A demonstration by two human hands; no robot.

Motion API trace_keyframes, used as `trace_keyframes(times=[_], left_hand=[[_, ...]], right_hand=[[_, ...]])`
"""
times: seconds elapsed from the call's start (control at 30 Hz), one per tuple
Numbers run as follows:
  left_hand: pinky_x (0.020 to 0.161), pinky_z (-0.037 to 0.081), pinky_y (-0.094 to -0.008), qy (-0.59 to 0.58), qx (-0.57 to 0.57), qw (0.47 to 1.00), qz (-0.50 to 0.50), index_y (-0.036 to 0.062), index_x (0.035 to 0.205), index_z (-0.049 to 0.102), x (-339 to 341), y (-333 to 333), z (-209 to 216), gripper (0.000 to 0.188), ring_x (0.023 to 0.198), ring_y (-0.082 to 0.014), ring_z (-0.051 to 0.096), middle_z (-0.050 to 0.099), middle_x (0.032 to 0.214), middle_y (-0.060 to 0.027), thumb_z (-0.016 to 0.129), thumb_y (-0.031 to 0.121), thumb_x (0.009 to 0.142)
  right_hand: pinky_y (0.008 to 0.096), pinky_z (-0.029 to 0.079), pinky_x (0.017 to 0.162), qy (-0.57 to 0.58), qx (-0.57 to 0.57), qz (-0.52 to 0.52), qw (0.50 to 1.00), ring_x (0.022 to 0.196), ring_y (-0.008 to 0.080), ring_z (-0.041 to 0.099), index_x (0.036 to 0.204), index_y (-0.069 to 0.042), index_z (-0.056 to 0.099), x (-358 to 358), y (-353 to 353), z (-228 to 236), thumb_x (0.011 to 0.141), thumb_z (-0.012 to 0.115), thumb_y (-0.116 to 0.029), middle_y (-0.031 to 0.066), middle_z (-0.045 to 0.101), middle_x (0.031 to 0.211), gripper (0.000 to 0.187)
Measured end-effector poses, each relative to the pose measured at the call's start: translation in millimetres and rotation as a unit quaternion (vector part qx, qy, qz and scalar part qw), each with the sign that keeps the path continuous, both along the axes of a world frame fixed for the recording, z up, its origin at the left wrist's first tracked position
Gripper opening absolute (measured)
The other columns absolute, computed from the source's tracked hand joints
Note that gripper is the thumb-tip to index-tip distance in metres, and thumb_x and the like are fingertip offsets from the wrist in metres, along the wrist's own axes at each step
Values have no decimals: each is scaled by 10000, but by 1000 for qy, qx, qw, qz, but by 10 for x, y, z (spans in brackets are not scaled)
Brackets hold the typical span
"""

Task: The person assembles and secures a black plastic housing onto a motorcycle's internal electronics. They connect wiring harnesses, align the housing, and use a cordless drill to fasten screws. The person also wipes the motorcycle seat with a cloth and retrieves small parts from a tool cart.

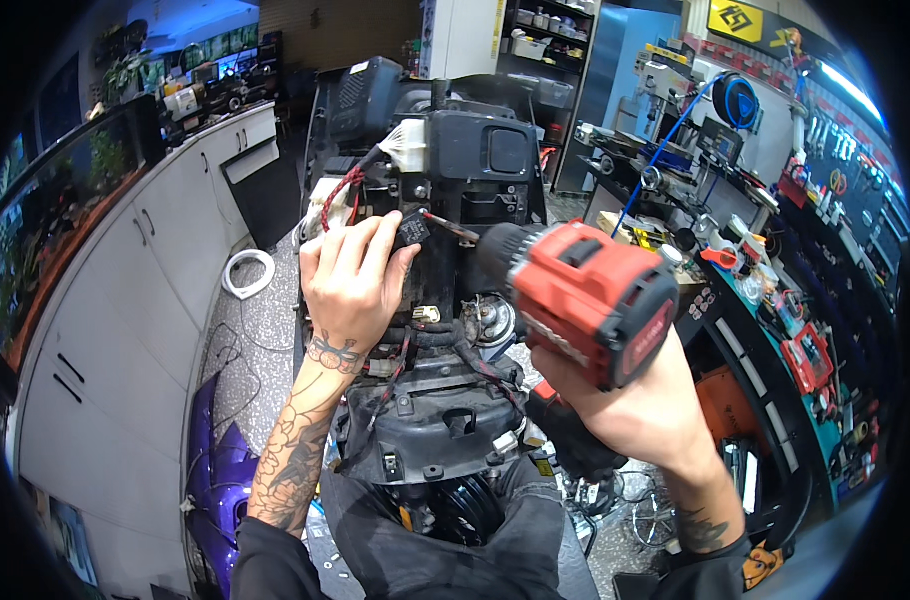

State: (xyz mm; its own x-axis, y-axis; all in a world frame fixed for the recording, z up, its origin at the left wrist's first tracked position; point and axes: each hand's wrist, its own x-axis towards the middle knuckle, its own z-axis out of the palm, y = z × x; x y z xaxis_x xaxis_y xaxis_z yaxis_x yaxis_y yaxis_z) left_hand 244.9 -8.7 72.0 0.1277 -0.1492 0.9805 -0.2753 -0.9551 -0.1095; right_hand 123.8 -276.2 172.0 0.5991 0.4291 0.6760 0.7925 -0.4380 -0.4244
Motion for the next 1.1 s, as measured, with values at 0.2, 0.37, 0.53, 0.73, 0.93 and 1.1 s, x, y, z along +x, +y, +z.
trace_keyframes(times=[0.2,0.37,0.53,0.73,0.93,1.1], left_hand=[[924,428,-384,-1,9,1000,23,91,1255,797,14,-17,41,432,1043,-202,682,755,1128,-13,880,317,896],[939,432,-438,4,67,997,48,78,1152,803,72,140,-22,305,1026,-257,682,758,1065,-60,821,149,856],[1028,489,-586,91,119,988,34,25,1133,793,6,365,-72,331,1115,-426,697,770,1141,-160,751,81,809],[1053,454,-538,134,42,990,-25,54,1308,731,5,312,120,474,1184,-332,645,729,1243,-97,784,124,842],[977,399,-444,19,29,999,-34,128,1315,733,-4,61,133,446,1114,-196,631,733,1198,4,827,215,888],[1008,381,-434,39,86,996,3,116,1321,759,-181,36,153,444,1160,-182,632,747,1260,13,827,219,894]], right_hand=[[375,523,1093,111,-94,-13,989,1212,275,691,1341,-48,717,122,26,351,886,772,-25,114,742,1317,459],[379,529,1109,51,-112,54,991,1232,291,701,1349,-55,726,221,-54,441,877,772,-19,115,750,1326,476],[380,539,1075,30,-132,49,990,1186,301,706,1322,-59,737,275,-88,470,868,760,-10,119,751,1279,457],[380,551,1034,24,-135,34,990,1131,312,712,1290,-64,750,210,-67,447,858,745,2,125,753,1224,437],[380,563,993,19,-136,6,991,1075,323,718,1258,-69,763,118,32,277,848,730,14,130,754,1168,419],[372,575,905,44,-27,-8,999,912,286,743,1148,-26,760,-158,-94,35,764,772,5,133,766,1036,386]])
